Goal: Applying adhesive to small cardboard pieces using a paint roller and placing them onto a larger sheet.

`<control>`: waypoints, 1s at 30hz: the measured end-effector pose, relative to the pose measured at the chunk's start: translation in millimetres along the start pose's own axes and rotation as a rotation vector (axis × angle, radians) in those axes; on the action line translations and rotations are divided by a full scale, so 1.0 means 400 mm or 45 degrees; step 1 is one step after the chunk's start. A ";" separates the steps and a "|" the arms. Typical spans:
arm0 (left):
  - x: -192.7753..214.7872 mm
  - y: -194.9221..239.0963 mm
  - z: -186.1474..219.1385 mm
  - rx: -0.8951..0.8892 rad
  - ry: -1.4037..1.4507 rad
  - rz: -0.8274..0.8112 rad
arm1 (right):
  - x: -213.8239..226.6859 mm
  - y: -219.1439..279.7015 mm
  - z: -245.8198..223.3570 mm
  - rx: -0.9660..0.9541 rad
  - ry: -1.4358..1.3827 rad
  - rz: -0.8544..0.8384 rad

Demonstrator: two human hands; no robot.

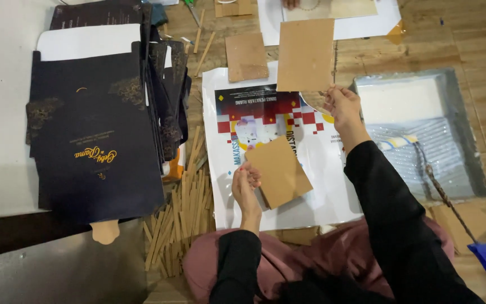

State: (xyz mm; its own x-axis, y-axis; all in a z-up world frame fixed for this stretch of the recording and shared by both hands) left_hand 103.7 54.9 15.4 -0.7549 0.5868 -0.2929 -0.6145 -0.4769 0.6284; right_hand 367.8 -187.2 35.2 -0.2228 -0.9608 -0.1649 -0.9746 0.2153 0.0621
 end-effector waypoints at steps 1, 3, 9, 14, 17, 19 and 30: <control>-0.001 -0.001 0.001 -0.001 0.003 0.005 | -0.010 -0.011 0.011 -0.002 0.000 -0.005; -0.006 0.000 0.003 -0.006 0.014 0.002 | -0.023 -0.035 0.024 0.022 0.001 0.021; -0.008 0.006 0.018 -0.045 0.010 -0.013 | 0.003 -0.081 0.192 -0.019 0.155 0.071; 0.001 -0.010 0.016 -0.084 0.004 0.023 | 0.056 -0.007 0.255 0.054 0.424 0.060; 0.003 -0.006 0.020 -0.073 -0.010 0.038 | 0.058 0.140 0.113 0.208 0.499 -0.024; 0.006 -0.009 0.019 -0.059 0.000 0.046 | 0.073 0.243 -0.012 0.350 0.502 -0.102; 0.035 0.014 0.005 0.020 0.060 0.003 | 0.776 0.470 -0.287 0.770 2.384 -0.090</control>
State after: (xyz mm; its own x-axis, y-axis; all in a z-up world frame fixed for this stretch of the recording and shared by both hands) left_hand 89.8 61.7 16.1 -0.7665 0.5539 -0.3251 -0.6094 -0.4675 0.6403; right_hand 118.2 -465.1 108.7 -0.2842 0.1715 0.9433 -0.9486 -0.1933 -0.2507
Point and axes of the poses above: each hand's wrist, its own y-axis away from the middle knuckle, its own x-axis out of the back of the hand, z = x × y, the point moved 9 cm from there along -y, towards the middle knuckle, and after that the axes turned 15 degrees about x, right-handed, at the moved point
